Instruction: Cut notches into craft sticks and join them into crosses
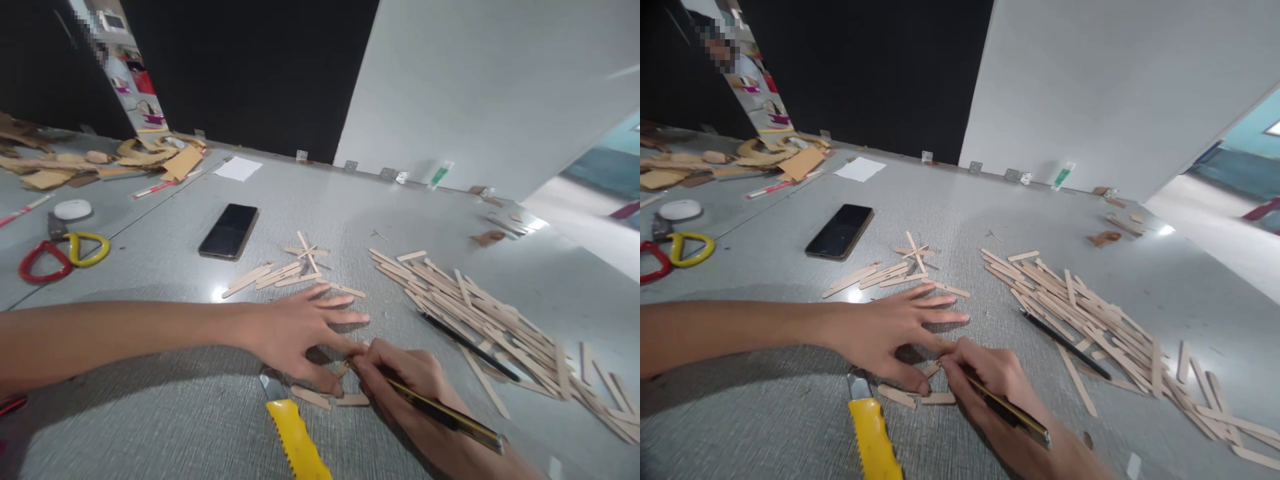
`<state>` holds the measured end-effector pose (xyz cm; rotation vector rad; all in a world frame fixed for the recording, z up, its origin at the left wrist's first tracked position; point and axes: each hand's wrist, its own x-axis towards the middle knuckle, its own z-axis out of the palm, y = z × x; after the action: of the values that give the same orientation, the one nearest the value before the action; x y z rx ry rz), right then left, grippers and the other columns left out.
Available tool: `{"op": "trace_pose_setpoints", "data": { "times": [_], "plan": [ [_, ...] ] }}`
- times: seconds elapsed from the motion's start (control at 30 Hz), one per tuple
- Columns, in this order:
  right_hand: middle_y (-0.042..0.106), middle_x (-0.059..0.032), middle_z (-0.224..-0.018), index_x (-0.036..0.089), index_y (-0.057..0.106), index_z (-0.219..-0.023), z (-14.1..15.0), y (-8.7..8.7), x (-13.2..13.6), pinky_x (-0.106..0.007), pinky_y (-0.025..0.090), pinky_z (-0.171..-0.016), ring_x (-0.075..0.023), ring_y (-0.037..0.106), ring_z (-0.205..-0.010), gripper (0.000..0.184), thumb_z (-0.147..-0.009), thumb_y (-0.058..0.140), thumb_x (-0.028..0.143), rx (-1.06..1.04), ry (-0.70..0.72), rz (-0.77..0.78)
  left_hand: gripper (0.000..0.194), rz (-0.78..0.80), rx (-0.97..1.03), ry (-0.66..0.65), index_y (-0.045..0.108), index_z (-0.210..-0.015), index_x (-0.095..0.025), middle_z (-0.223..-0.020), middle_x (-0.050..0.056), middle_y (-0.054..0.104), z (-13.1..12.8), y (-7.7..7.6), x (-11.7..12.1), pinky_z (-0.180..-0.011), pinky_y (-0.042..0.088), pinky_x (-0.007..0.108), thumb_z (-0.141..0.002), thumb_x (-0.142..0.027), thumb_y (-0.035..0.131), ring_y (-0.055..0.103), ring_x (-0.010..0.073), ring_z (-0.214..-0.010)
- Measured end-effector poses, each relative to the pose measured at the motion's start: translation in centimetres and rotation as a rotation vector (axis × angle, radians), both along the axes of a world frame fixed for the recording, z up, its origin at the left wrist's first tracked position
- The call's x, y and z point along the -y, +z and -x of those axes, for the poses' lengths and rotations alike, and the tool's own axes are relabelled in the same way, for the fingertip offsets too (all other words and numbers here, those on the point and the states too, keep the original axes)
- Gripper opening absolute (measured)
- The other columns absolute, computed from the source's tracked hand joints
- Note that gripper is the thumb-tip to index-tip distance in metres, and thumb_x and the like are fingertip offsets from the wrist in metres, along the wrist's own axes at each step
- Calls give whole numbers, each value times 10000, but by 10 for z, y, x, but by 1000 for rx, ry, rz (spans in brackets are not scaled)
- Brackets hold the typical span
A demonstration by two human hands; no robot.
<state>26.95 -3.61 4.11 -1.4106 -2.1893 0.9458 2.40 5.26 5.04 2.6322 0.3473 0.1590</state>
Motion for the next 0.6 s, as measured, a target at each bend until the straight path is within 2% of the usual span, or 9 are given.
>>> {"op": "trace_pose_setpoints", "data": {
  "times": [0.2, 0.3, 0.37, 0.5, 0.6],
  "plan": [
    [486, 70, -631, 246, 496, -779, -2, 6, -3, -285, 320, -549, -113, 408, -554, 395, -1127, 449, 428, 27, 54, 30, 658, 23, -34, 18, 507, -1575, -309, -1758, 79, 227, 0, 4, 2, -1297, 14, 642, -996, -602, 617, 62, 368, -1640],
    [538, 46, -683, 245, 510, -792, -3, 11, -1, -292, 358, -602, -131, 472, -622, 389, -1123, 443, 438, 83, 68, -27, 671, 47, -56, 34, 479, -1594, -301, -1763, 76, 205, 2, 7, 2, -1301, 21, 635, -1001, -584, 613, 72, 369, -1639],
    [531, 45, -677, 243, 511, -774, -4, 12, 1, -292, 357, -591, -132, 466, -614, 405, -1118, 448, 447, 98, 67, -54, 681, 50, -50, 38, 456, -1609, -290, -1762, 66, 210, 4, 7, 1, -1311, 47, 610, -1010, -580, 602, 91, 357, -1639],
    [577, 60, -611, 243, 563, -793, -4, 8, 2, -257, 384, -537, -108, 512, -540, 422, -1127, 437, 467, -40, -17, 85, 689, 14, 8, 45, 478, -1595, -294, -1746, 56, 267, 6, 1, -2, -1315, 108, 590, -990, -584, 633, 143, 347, -1634],
    [606, 68, -584, 246, 573, -808, 0, 5, 0, -244, 407, -542, -104, 537, -527, 397, -1120, 469, 469, -80, -38, 93, 696, -2, 39, 64, 495, -1580, -318, -1743, 56, 277, 5, -4, -2, -1303, 122, 622, -965, -598, 660, 169, 363, -1628]
  ]
}}
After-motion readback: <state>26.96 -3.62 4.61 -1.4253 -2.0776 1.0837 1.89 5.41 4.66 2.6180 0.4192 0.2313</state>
